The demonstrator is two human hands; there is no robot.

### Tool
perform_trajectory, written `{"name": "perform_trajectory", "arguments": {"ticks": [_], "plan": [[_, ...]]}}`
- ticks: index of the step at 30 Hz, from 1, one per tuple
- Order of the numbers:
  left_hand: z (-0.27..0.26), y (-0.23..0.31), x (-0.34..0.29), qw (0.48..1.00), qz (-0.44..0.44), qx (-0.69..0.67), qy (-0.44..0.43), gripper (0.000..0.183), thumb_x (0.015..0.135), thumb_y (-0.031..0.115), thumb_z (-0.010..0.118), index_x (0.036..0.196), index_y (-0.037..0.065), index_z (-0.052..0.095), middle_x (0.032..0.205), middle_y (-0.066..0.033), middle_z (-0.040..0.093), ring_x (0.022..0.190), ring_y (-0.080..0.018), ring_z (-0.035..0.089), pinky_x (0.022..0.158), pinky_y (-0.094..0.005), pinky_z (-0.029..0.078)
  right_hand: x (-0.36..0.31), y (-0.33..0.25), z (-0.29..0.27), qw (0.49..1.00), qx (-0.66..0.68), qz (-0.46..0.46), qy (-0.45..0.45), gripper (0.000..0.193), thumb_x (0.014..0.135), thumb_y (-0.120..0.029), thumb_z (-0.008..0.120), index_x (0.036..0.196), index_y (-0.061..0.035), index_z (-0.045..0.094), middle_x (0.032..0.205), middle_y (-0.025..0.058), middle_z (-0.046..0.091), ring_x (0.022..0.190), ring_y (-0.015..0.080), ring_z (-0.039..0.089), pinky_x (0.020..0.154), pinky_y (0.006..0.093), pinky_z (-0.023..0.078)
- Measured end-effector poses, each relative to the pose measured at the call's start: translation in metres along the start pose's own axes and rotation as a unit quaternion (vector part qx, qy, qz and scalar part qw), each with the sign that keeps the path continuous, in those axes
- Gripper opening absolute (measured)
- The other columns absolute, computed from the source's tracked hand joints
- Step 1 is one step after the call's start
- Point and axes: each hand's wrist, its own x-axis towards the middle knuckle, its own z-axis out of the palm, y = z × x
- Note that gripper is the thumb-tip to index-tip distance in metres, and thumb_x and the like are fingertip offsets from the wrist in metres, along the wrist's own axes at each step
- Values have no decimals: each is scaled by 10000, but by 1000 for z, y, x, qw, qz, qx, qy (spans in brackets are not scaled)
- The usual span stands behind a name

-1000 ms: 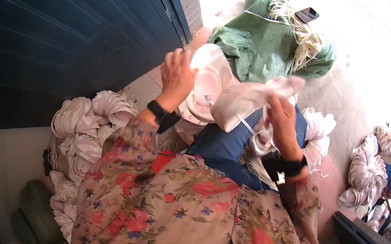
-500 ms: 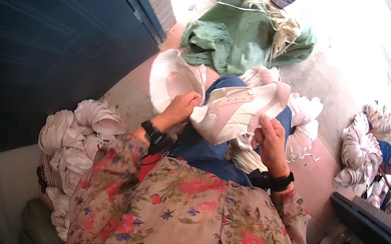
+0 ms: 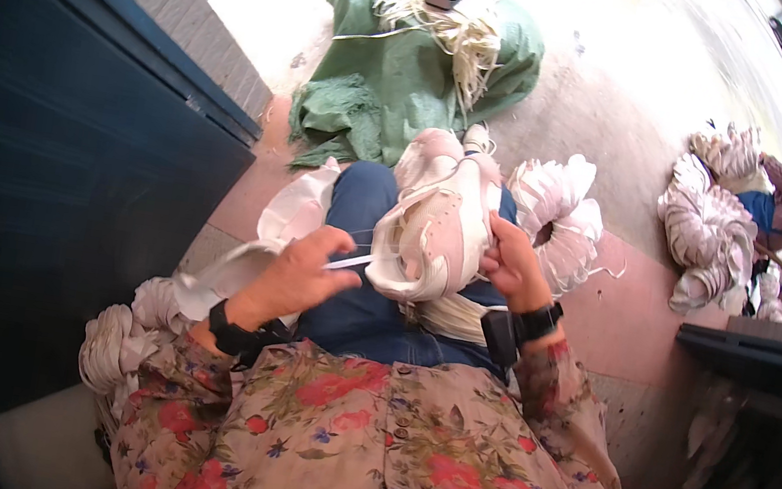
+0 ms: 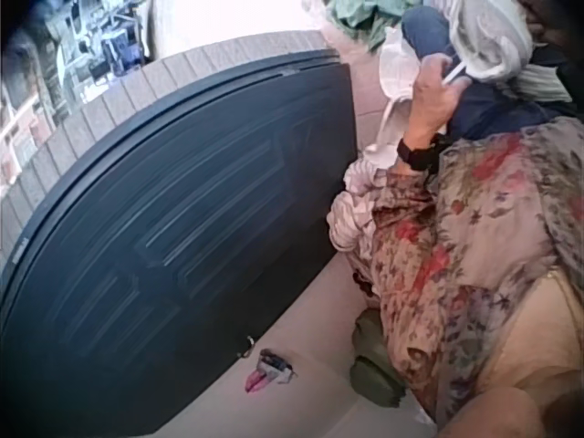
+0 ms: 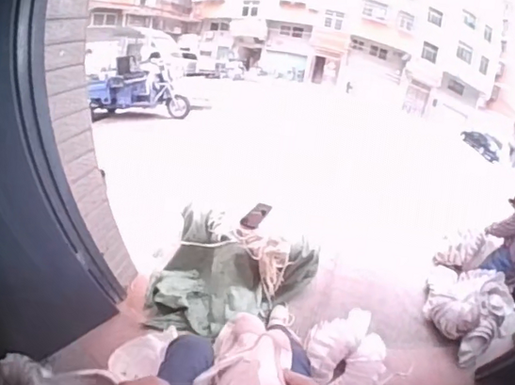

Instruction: The recorder is sitting on the floor lacing several pairs of white sneakers.

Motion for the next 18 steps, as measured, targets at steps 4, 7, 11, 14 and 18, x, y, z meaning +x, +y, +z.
{"name": "perform_trajectory", "arguments": {"ticks": [4,7,11,14,18], "plan": [[58,-5,21,966,231,113,16,288,738,154,650,978,66,518,969,-78,566,765,-219,573,606,-338,470,21,-4,-12,998,51,14,21,252,926,-284,422,832,-77,531,613,-23,478,387,49,321,316,195,215],[78,-9,30,931,179,310,-76,284,698,127,638,960,108,529,857,-75,541,746,-285,550,601,-386,469,4,-16,-27,967,-152,-110,174,248,879,-287,474,801,-77,580,639,-2,533,410,73,355,327,199,263],[74,25,14,927,156,320,-117,349,726,188,639,1040,118,503,790,-99,546,697,-294,574,571,-393,470,-62,-46,-90,876,-168,-274,360,271,893,-204,475,1093,-32,535,850,47,610,403,17,326,346,171,296],[87,23,13,905,164,348,-184,452,735,219,639,1139,132,457,789,-109,541,645,-291,583,537,-385,468,-94,-33,-113,903,-100,-243,339,323,879,-155,447,1164,-4,473,837,70,630,386,40,322,315,184,308],[110,-13,33,846,217,452,-182,429,808,159,508,1228,168,421,832,-130,515,557,-257,589,444,-356,462,-83,10,-86,910,-146,-211,325,316,877,-157,448,1147,4,482,850,82,633,401,45,373,322,187,327]]}}
